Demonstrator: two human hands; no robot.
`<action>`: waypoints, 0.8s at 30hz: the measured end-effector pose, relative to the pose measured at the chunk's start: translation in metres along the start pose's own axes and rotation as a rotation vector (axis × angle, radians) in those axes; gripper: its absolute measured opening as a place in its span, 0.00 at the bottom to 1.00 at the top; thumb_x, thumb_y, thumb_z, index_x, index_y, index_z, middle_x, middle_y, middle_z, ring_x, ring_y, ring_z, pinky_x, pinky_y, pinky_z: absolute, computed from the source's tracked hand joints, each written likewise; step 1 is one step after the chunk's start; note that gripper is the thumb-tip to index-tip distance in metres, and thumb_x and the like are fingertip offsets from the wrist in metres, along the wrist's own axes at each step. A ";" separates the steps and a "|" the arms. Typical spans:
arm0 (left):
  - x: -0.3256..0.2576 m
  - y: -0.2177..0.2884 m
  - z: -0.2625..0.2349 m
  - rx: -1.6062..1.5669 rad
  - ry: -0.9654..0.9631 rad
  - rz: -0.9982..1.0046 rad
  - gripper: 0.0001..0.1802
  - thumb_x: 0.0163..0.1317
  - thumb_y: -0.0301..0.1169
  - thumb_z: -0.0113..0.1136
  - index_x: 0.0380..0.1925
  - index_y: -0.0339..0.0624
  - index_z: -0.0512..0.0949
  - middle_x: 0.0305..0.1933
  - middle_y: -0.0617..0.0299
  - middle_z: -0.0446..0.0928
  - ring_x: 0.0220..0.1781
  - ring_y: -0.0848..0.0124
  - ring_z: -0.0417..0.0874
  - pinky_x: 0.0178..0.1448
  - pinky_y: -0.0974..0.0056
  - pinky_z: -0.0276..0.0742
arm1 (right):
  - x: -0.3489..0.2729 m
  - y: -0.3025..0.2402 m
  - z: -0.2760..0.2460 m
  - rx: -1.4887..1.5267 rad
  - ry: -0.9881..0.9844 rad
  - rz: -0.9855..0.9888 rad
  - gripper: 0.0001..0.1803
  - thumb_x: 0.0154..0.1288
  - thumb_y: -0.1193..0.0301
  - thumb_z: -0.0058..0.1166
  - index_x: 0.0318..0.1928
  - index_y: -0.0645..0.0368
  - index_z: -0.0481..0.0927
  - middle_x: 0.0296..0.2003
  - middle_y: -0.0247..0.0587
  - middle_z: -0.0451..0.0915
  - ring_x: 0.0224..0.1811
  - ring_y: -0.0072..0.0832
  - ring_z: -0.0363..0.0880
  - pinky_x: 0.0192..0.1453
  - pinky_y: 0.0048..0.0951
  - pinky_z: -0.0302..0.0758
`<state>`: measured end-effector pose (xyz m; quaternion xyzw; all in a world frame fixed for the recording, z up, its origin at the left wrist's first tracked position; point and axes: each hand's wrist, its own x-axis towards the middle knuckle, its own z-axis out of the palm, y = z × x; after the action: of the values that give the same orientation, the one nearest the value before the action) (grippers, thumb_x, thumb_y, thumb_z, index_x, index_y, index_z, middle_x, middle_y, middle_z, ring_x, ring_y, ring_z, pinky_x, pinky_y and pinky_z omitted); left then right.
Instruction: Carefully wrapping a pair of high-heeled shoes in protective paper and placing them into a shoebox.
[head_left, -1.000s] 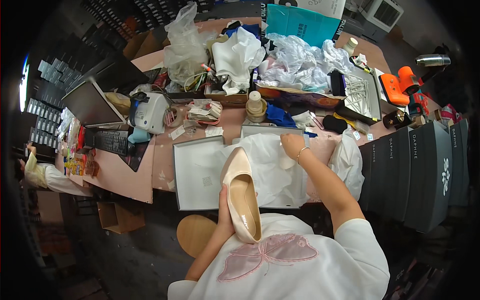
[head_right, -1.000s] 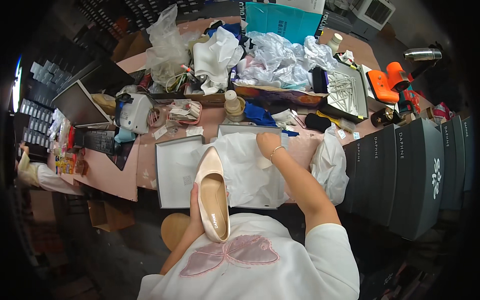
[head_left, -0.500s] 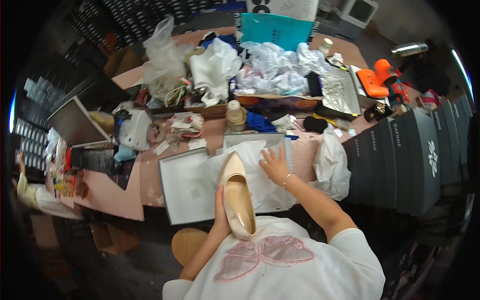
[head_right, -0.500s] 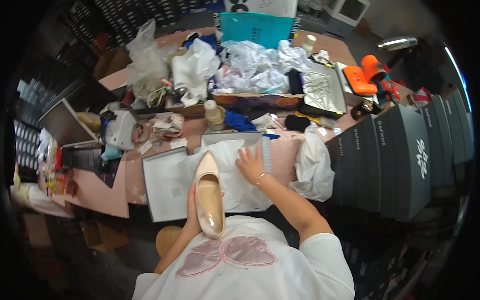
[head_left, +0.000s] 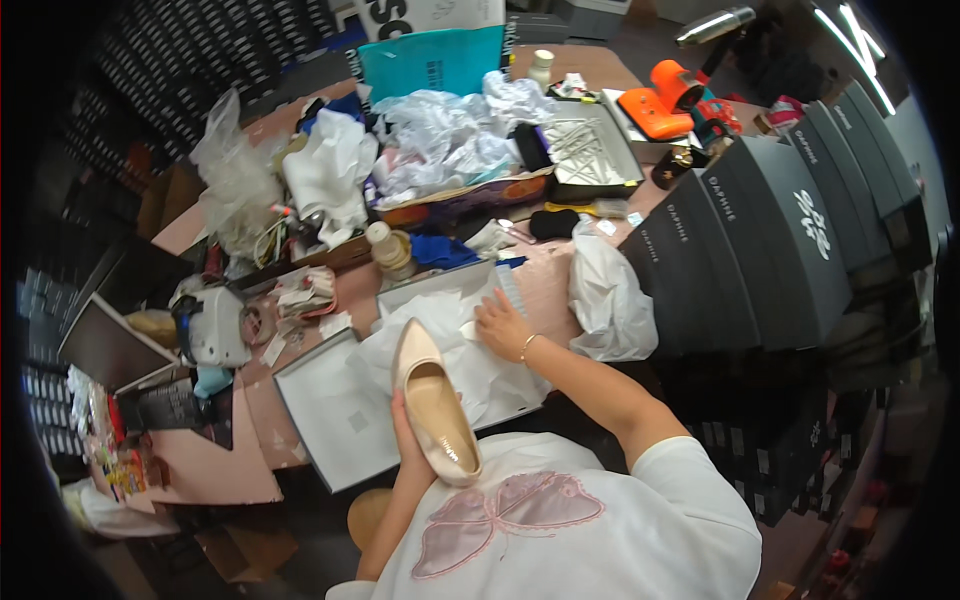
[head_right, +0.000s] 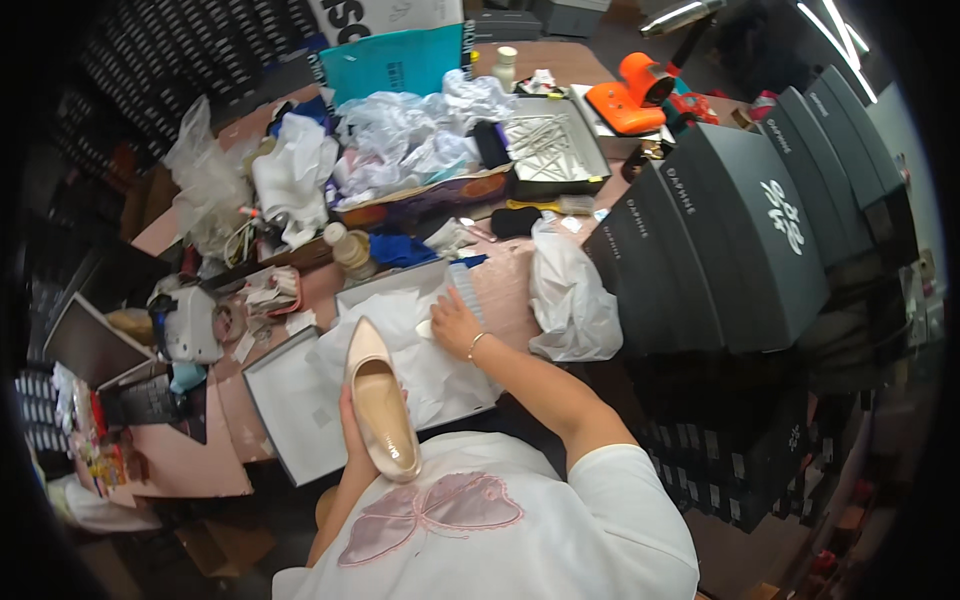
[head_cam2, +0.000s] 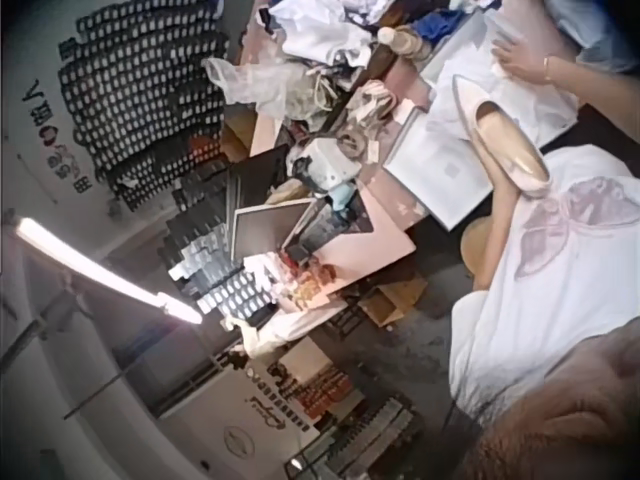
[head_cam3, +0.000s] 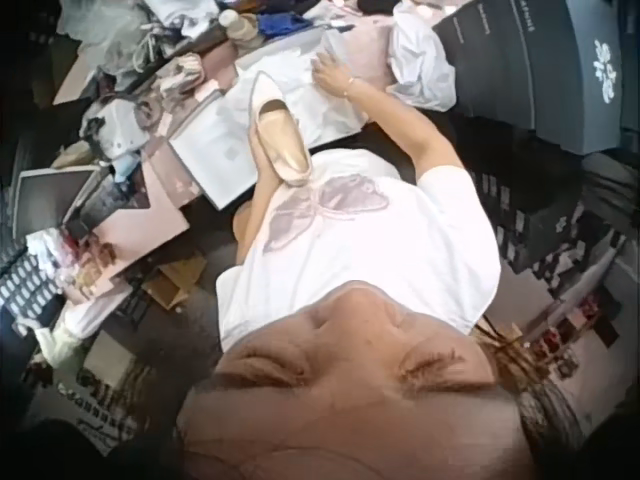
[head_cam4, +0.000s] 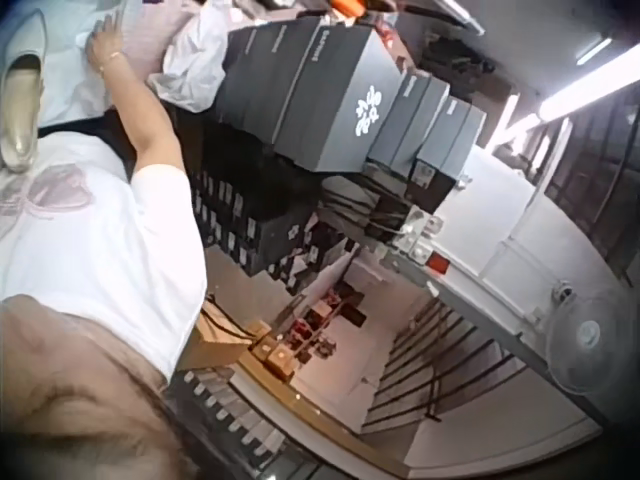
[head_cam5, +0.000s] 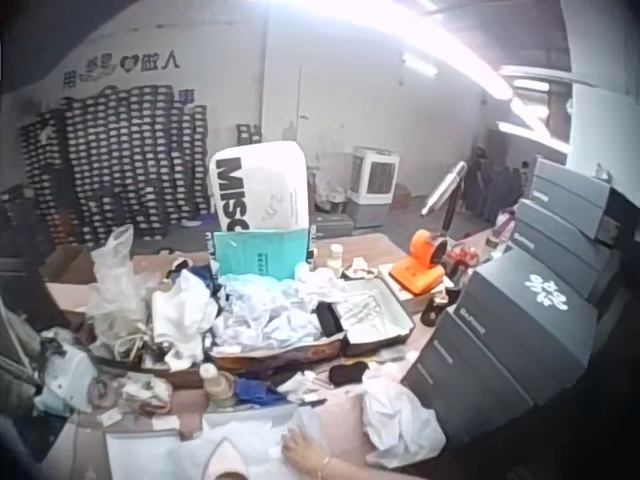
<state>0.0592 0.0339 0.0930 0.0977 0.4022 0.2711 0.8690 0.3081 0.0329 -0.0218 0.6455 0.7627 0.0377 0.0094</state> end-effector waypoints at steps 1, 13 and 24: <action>0.000 0.001 0.008 0.000 -0.024 -0.022 0.37 0.65 0.62 0.40 0.53 0.37 0.72 0.44 0.53 0.77 0.45 0.60 0.81 0.47 0.58 0.81 | -0.008 0.001 0.011 -0.049 0.172 0.018 0.14 0.61 0.68 0.46 0.35 0.58 0.85 0.50 0.44 0.75 0.62 0.40 0.67 0.74 0.56 0.42; -0.011 0.000 -0.007 -0.086 -0.094 0.010 0.35 0.66 0.61 0.39 0.56 0.42 0.70 0.49 0.54 0.77 0.49 0.64 0.80 0.51 0.59 0.79 | -0.007 -0.009 -0.127 1.468 0.053 0.511 0.06 0.63 0.72 0.56 0.39 0.59 0.80 0.27 0.36 0.75 0.30 0.24 0.75 0.35 0.31 0.72; -0.016 -0.010 0.002 -0.160 -0.097 -0.036 0.37 0.65 0.63 0.39 0.60 0.45 0.66 0.55 0.55 0.73 0.55 0.61 0.77 0.58 0.55 0.76 | -0.033 -0.085 -0.164 0.939 0.003 -0.004 0.14 0.59 0.64 0.59 0.44 0.54 0.78 0.53 0.46 0.72 0.39 0.42 0.81 0.43 0.38 0.78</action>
<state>0.0556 0.0170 0.1007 0.0338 0.3382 0.2817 0.8973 0.2192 -0.0206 0.1346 0.5783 0.6986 -0.3107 -0.2845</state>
